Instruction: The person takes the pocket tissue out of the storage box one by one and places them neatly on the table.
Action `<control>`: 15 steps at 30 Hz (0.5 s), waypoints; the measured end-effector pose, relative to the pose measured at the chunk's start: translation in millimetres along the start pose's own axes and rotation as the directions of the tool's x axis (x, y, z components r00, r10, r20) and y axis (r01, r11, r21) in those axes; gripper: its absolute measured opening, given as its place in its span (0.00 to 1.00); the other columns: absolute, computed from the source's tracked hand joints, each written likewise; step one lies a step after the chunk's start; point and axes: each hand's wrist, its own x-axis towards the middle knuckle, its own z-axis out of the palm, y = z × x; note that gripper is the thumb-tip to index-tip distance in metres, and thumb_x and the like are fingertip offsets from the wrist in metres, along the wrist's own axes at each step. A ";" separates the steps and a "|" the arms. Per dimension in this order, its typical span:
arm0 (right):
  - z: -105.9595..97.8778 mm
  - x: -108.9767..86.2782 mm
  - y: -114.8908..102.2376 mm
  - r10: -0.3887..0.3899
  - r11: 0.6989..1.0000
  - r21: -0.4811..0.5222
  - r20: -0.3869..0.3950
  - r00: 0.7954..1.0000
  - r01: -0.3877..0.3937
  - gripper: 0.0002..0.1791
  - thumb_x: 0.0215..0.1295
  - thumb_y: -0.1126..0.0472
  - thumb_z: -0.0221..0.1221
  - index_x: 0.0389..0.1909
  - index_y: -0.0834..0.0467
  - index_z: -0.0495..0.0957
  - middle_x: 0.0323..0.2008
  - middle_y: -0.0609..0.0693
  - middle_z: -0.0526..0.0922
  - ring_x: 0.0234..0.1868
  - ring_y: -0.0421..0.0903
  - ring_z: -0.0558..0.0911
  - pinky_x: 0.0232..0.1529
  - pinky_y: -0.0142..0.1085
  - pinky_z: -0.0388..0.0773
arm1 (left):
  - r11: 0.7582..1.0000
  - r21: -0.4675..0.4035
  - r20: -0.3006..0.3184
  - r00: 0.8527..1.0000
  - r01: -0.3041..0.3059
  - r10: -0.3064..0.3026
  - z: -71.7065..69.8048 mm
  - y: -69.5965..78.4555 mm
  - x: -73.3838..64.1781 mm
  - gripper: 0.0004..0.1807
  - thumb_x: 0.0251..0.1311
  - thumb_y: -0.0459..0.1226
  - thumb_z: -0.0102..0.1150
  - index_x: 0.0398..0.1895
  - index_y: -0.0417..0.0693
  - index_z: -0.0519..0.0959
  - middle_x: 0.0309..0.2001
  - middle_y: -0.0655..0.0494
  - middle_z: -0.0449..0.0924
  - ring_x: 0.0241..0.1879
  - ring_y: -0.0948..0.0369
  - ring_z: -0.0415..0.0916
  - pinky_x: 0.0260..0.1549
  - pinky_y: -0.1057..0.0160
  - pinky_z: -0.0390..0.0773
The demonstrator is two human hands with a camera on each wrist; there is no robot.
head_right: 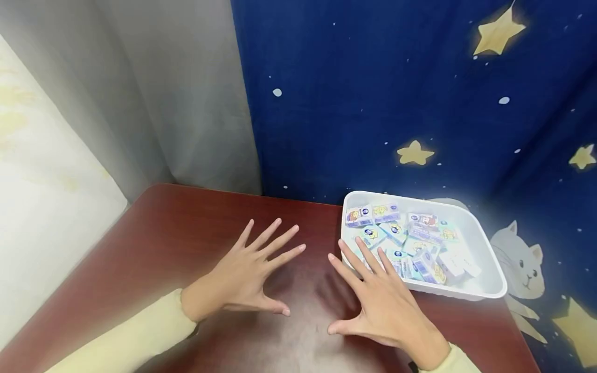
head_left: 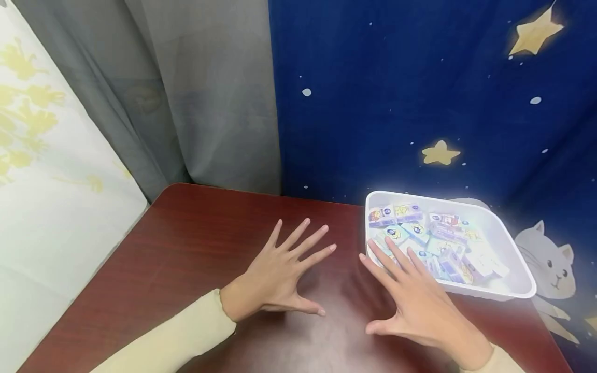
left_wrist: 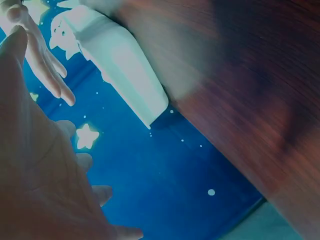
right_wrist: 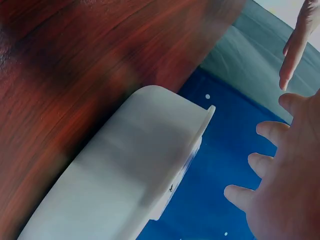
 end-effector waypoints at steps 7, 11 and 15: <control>-5.5 -4.1 13.4 0.064 0.997 0.034 -0.009 0.998 -0.064 0.69 0.51 0.19 0.72 0.89 0.44 0.56 0.89 0.48 0.51 0.88 0.59 0.47 0.87 0.56 0.34 | 0.971 -0.214 0.110 0.990 0.110 -0.087 4.3 -1.5 19.2 0.64 0.55 0.84 0.55 0.92 0.73 0.48 0.91 0.62 0.32 0.89 0.45 0.36 0.74 0.20 0.54; -8.6 -8.8 22.3 0.121 0.991 0.065 -0.013 0.993 -0.120 0.67 0.52 0.23 0.74 0.89 0.46 0.58 0.89 0.49 0.53 0.88 0.61 0.47 0.84 0.65 0.43 | 0.873 -0.428 0.204 0.966 0.234 -0.159 6.1 -0.3 31.3 0.62 0.60 0.81 0.57 0.91 0.78 0.40 0.90 0.68 0.27 0.88 0.44 0.37 0.71 0.18 0.59; -15.2 -16.3 31.0 0.216 0.971 0.103 -0.005 0.976 -0.215 0.63 0.57 0.28 0.75 0.89 0.46 0.58 0.89 0.51 0.51 0.89 0.61 0.44 0.78 0.75 0.51 | 0.715 -0.613 0.256 0.941 0.335 -0.222 9.3 4.3 45.0 0.61 0.64 0.74 0.62 0.91 0.77 0.39 0.91 0.66 0.33 0.88 0.47 0.43 0.72 0.24 0.64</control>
